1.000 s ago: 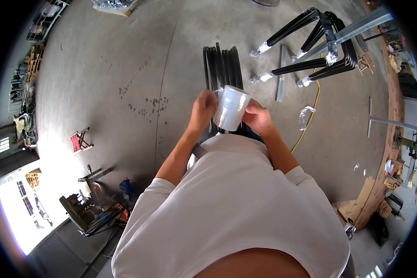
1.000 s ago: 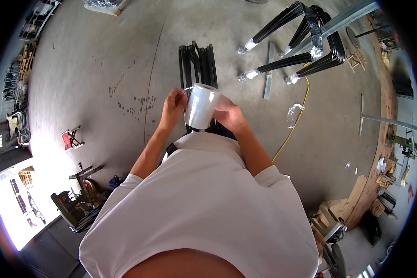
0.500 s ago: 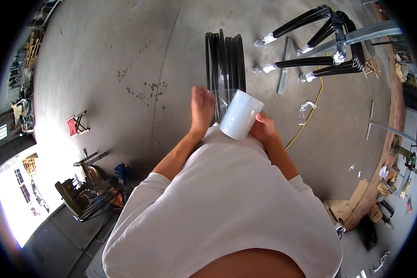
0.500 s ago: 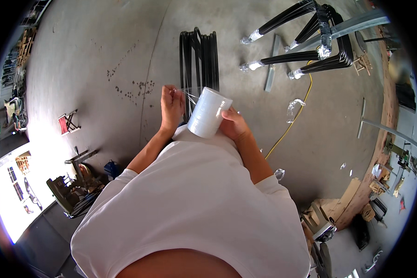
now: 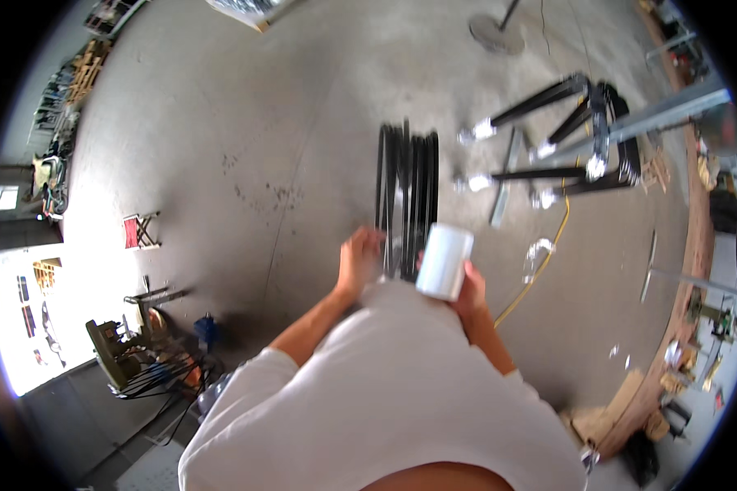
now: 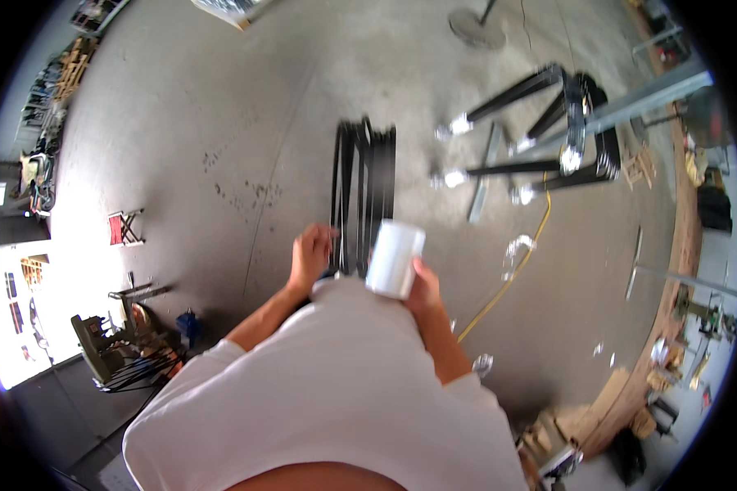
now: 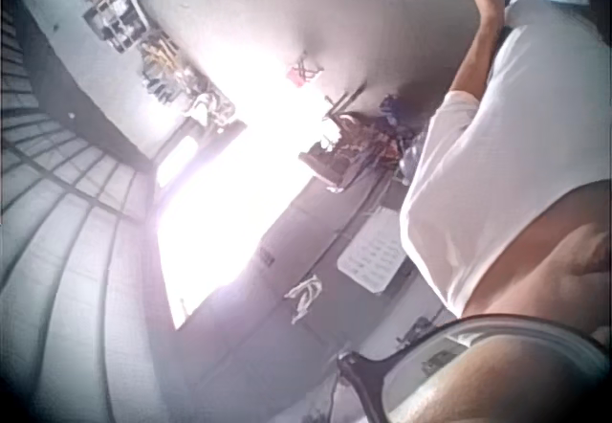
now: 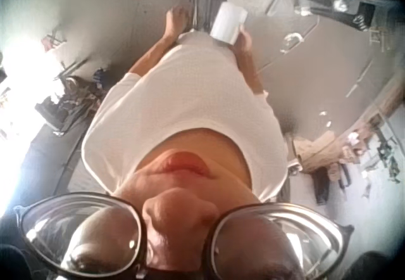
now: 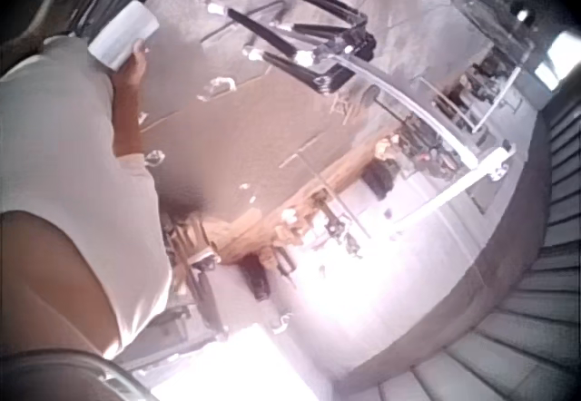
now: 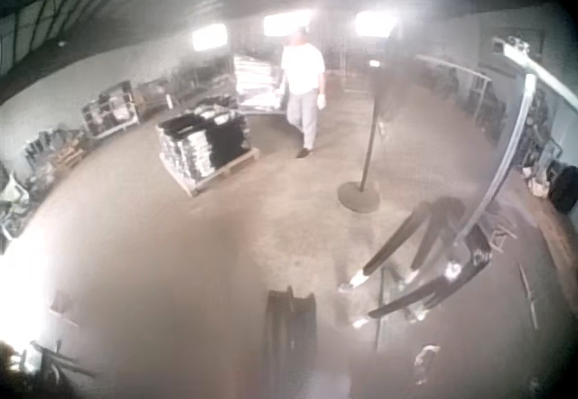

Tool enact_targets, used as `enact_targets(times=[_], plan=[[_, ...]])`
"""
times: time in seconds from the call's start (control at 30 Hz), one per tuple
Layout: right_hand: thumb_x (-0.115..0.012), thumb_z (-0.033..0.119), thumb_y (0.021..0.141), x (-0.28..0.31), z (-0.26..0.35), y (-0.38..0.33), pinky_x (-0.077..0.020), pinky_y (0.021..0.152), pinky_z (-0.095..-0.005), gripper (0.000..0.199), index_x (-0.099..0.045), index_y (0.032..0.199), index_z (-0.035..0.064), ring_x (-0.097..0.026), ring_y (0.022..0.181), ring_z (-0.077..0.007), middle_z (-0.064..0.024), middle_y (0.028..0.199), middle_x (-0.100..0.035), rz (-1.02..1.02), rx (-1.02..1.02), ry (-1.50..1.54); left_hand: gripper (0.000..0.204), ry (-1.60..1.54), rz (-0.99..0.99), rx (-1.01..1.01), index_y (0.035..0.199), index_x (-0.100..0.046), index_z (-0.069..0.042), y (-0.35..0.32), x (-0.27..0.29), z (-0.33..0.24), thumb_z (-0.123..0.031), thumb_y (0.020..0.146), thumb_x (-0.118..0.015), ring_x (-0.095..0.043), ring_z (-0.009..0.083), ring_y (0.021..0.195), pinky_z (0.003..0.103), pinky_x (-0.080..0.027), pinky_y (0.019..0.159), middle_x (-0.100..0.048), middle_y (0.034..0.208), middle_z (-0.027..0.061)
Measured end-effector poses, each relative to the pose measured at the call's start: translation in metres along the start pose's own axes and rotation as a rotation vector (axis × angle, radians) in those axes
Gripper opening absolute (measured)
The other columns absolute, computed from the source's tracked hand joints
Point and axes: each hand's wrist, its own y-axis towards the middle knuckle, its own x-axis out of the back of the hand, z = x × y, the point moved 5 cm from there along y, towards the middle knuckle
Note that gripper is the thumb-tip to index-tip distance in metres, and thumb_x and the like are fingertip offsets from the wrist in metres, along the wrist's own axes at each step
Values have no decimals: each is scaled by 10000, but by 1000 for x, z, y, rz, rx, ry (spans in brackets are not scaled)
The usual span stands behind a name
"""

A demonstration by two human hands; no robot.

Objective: The person wraps a bundle of black metal frames with a roll of clear plastic film. They hold the frames in one hand and rotate the film roll with the other to secure the bundle. The person then lifts the wrapped bundle and places it on a stack of similar items.

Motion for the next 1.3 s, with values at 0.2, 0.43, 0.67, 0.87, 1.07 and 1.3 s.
enact_targets(times=[0.2, 0.43, 0.67, 0.87, 1.07, 1.3], plan=[[-498, 308, 770, 31, 2, -17, -337, 937, -432, 560, -381, 1222, -3, -464, 1077, -308, -138, 1178, -478, -249, 13, -84, 133, 1, 26, -53, 867, -576, -34, -1, 6, 8, -11, 738, -555, -483, 111, 685, 284, -423, 614, -510, 714, 76], [-544, 403, 746, 82, -26, 33, -342, 908, -475, 630, -356, 1259, 91, -421, 1094, -303, -114, 1213, -436, -242, -173, -297, 127, -226, 78, 111, 791, -509, -27, 2, -5, 6, -86, 852, -414, -504, 270, 687, 317, -416, 649, -523, 703, 91], [-546, 383, 738, 81, -33, 50, -347, 904, -471, 620, -362, 1254, 93, -429, 1089, -298, -112, 1205, -443, -259, -281, -368, 136, -206, -99, -79, 760, -511, -25, 16, -8, 13, -86, 843, -422, -486, 273, 786, 341, -401, 698, -466, 812, 119], [-548, 365, 731, 88, -35, 52, -351, 900, -467, 612, -367, 1250, 94, -436, 1084, -294, -110, 1199, -450, -276, -323, -392, 146, -261, -27, -23, 739, -509, -2, 9, -12, 20, -72, 814, -404, -499, 272, 800, 342, -407, 706, -505, 813, 123], [-550, 347, 725, 95, -35, 41, -356, 896, -464, 605, -372, 1245, 95, -443, 1079, -289, -108, 1192, -456, -291, -347, -389, 212, -236, 59, 93, 720, -547, 5, -9, -31, 60, -127, 823, -418, -524, 245, 780, 334, -406, 741, -553, 835, 105], [-552, 326, 717, 131, -27, -5, -361, 892, -460, 597, -378, 1240, 96, -451, 1073, -284, -105, 1185, -464, -311, -336, -308, 215, -390, 215, 284, 683, -571, -30, -31, -32, 75, -170, 783, -443, -543, 192, 748, 306, -409, 698, -597, 745, 84]])
